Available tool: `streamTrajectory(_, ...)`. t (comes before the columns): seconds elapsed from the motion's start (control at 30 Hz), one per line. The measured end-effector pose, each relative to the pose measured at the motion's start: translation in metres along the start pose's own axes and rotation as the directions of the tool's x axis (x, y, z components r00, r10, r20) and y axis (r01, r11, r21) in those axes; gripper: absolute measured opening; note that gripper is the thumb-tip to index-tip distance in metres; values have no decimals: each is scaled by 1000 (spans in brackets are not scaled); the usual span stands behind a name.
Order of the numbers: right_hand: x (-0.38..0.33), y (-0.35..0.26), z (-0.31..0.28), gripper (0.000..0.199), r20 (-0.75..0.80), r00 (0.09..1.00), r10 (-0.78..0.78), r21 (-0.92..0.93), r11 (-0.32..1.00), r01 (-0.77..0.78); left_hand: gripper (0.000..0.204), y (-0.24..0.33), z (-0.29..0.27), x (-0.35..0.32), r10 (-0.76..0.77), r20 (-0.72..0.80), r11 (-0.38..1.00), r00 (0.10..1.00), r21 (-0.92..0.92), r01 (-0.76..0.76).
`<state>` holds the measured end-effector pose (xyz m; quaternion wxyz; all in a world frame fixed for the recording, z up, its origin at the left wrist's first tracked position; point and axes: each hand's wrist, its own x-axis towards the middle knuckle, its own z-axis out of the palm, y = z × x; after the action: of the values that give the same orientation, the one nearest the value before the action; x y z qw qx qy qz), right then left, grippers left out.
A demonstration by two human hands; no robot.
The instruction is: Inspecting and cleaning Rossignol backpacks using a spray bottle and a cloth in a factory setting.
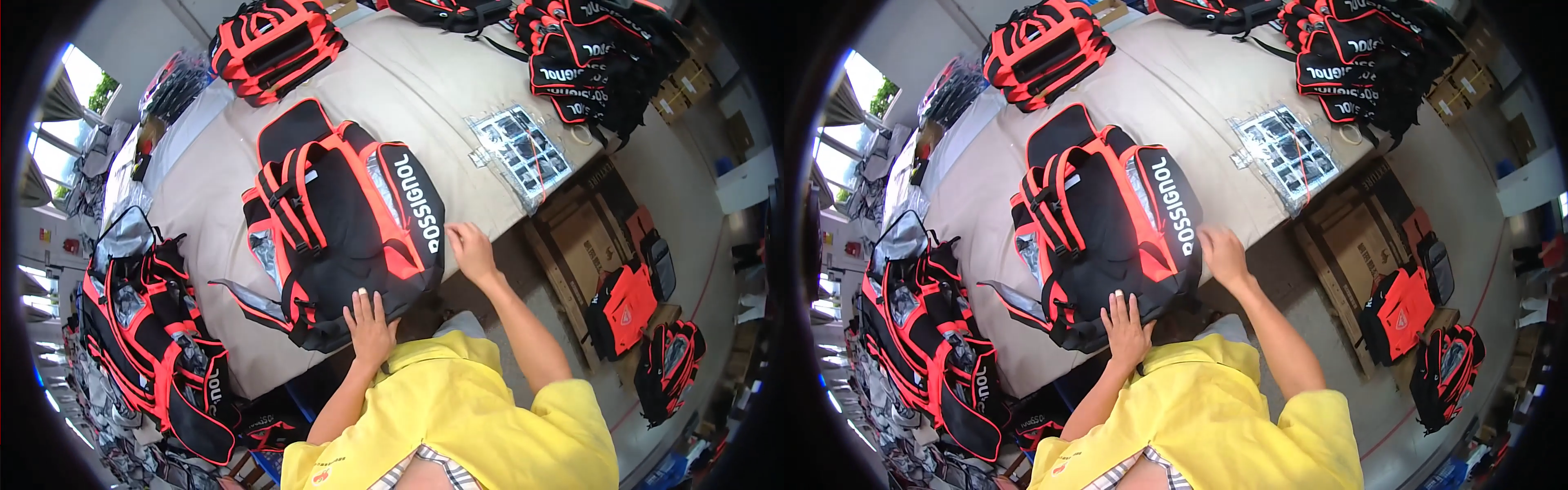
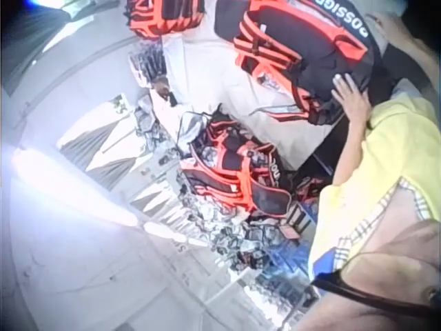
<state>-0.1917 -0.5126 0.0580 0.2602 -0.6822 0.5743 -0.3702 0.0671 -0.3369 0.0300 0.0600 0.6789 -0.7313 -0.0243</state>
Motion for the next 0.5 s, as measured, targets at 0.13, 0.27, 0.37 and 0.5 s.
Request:
streamTrajectory(0.13, 60, -2, 40, 23, 186, 973, -139, -49, 987, 151, 81, -2, -2, 3, 4, 7, 999, 1000, -37, -4)
streamTrajectory(0.27, 68, -9, 63, 22, 446, 861, -243, -248, 891, 380, 79, -4, -2, 3, -3, 11, 999, 1000, -42, 4)
streamTrajectory(0.37, 61, 10, 70, 17, 513, 808, -291, -252, 848, 466, 79, -6, 1, 5, 4, 1, 999, 1000, -35, -4)
streamTrajectory(0.5, 41, 9, 59, 16, 485, 847, -218, -302, 867, 396, 79, -9, -1, 4, -35, 8, 999, 999, -3, 35)
